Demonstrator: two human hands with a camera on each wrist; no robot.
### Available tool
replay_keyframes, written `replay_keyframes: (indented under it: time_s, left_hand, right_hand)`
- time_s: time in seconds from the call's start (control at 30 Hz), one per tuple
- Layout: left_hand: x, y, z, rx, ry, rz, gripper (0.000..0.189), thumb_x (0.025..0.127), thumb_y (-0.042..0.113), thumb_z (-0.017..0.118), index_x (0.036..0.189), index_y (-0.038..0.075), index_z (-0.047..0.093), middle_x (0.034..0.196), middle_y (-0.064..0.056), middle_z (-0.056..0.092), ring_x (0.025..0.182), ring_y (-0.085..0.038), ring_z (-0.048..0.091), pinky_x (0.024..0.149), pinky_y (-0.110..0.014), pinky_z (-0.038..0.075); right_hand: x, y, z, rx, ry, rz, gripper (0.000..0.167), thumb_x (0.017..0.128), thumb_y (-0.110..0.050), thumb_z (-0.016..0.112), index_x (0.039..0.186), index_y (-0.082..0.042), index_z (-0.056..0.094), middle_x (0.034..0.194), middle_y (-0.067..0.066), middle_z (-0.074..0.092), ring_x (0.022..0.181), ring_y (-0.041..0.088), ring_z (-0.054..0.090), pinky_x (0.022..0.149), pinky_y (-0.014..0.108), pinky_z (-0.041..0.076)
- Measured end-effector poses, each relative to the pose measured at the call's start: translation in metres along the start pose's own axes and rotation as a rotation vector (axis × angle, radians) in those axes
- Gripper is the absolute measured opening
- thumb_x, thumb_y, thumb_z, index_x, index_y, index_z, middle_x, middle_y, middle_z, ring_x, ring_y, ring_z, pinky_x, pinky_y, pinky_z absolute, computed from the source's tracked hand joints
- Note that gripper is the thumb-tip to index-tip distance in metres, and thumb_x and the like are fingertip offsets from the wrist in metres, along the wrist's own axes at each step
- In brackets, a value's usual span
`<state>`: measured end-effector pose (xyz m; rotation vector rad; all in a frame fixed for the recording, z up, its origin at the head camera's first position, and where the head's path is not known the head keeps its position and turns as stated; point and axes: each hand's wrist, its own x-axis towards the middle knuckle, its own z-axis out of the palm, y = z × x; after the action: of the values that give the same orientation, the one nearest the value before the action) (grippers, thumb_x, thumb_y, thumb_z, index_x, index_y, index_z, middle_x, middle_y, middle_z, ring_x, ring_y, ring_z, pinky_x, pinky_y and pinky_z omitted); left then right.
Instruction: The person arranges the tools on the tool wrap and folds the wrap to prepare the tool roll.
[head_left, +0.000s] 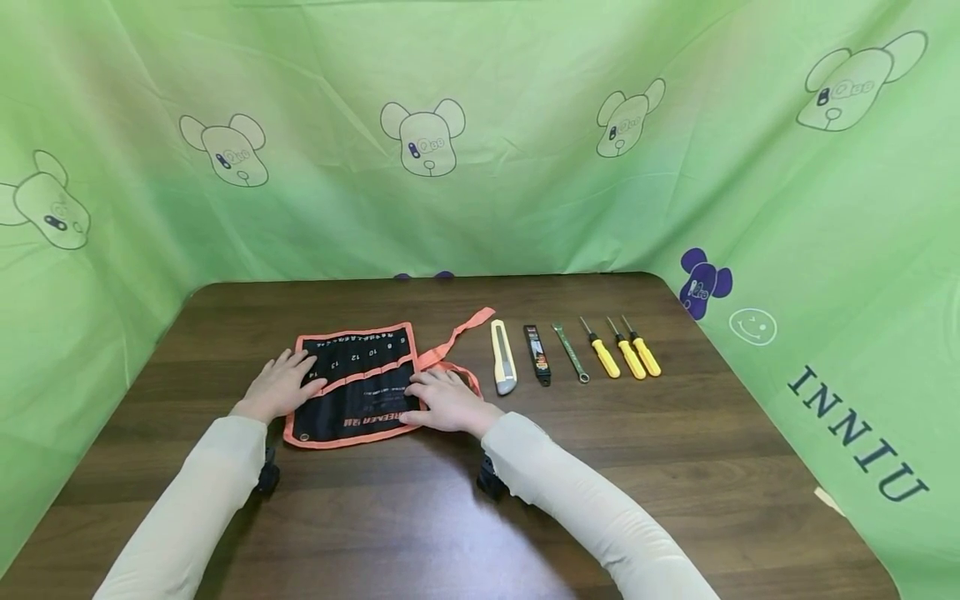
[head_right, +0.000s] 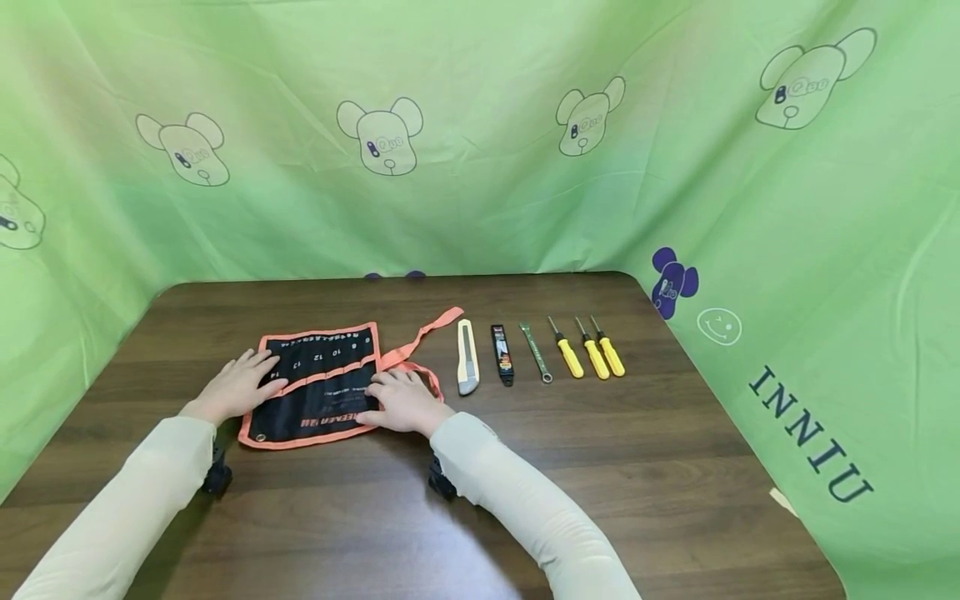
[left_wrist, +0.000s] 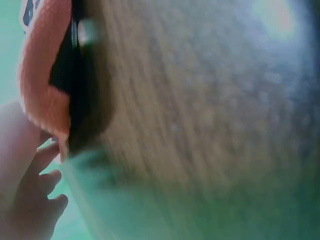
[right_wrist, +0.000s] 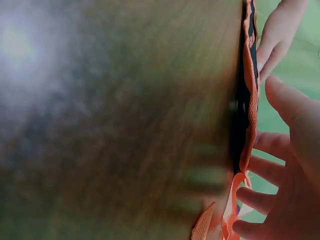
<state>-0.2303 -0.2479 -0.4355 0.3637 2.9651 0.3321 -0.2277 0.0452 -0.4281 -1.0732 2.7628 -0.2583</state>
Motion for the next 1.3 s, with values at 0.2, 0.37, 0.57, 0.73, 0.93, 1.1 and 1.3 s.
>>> replay_keyframes:
  time_s: [0.2, 0.37, 0.57, 0.73, 0.93, 1.1, 1.3]
  left_hand:
    - [-0.003, -0.001, -0.001, 0.02, 0.009, -0.002, 0.062, 0.095, 0.036, 0.046, 0.136, -0.009, 0.034, 0.137, -0.034, 0.031, 0.128, -0.05, 0.017, 0.103, -0.059, 0.014]
    - [-0.007, 0.003, -0.003, 0.058, 0.029, 0.002, 0.063, 0.094, 0.037, 0.05, 0.136, -0.007, 0.037, 0.134, -0.035, 0.034, 0.127, -0.05, 0.02, 0.103, -0.058, 0.016]
    - [-0.01, 0.01, -0.009, 0.14, 0.044, 0.027, 0.06, 0.091, 0.037, 0.055, 0.134, -0.002, 0.044, 0.124, -0.032, 0.044, 0.119, -0.047, 0.036, 0.101, -0.057, 0.021]
    - [-0.012, 0.015, -0.014, 0.181, 0.033, 0.035, 0.06, 0.089, 0.037, 0.058, 0.135, 0.002, 0.045, 0.119, -0.029, 0.05, 0.108, -0.046, 0.045, 0.096, -0.058, 0.028]
    - [-0.013, 0.018, -0.015, 0.189, 0.045, 0.051, 0.063, 0.089, 0.037, 0.058, 0.139, 0.005, 0.039, 0.112, -0.025, 0.058, 0.097, -0.042, 0.053, 0.085, -0.056, 0.038]
    - [-0.014, 0.021, -0.015, 0.171, -0.015, 0.04, 0.064, 0.09, 0.038, 0.056, 0.141, 0.007, 0.036, 0.106, -0.025, 0.061, 0.091, -0.038, 0.058, 0.074, -0.051, 0.045]
    - [-0.013, 0.022, -0.014, 0.117, -0.077, 0.019, 0.068, 0.09, 0.04, 0.056, 0.144, 0.007, 0.03, 0.108, -0.027, 0.059, 0.091, -0.035, 0.059, 0.067, -0.047, 0.048]
  right_hand:
    - [0.002, 0.0, -0.003, -0.029, -0.005, 0.03, 0.055, 0.089, -0.053, 0.05, 0.127, -0.014, 0.056, 0.139, 0.006, 0.041, 0.13, 0.026, 0.03, 0.104, 0.048, 0.021]
    - [0.005, 0.002, -0.004, -0.054, -0.003, 0.041, 0.06, 0.087, -0.057, 0.05, 0.128, -0.014, 0.055, 0.139, 0.005, 0.041, 0.13, 0.026, 0.029, 0.104, 0.048, 0.02]
    - [0.007, 0.005, -0.005, -0.055, 0.001, 0.07, 0.066, 0.084, -0.062, 0.051, 0.129, -0.014, 0.054, 0.14, 0.006, 0.039, 0.131, 0.026, 0.027, 0.105, 0.05, 0.018]
    - [0.009, 0.007, -0.004, -0.054, -0.009, 0.107, 0.073, 0.08, -0.066, 0.053, 0.132, -0.014, 0.052, 0.143, 0.005, 0.035, 0.132, 0.025, 0.024, 0.105, 0.05, 0.016]
    - [0.01, 0.011, -0.003, -0.071, -0.028, 0.119, 0.086, 0.073, -0.071, 0.055, 0.137, -0.014, 0.046, 0.147, 0.005, 0.029, 0.135, 0.027, 0.02, 0.105, 0.052, 0.014]
    - [0.009, 0.014, -0.002, -0.081, -0.037, 0.121, 0.089, 0.071, -0.068, 0.061, 0.139, -0.013, 0.043, 0.147, 0.005, 0.029, 0.135, 0.029, 0.018, 0.105, 0.054, 0.012]
    - [0.007, 0.018, -0.005, -0.076, 0.002, 0.117, 0.082, 0.072, -0.061, 0.067, 0.135, -0.013, 0.047, 0.144, 0.007, 0.033, 0.134, 0.03, 0.02, 0.105, 0.055, 0.012]
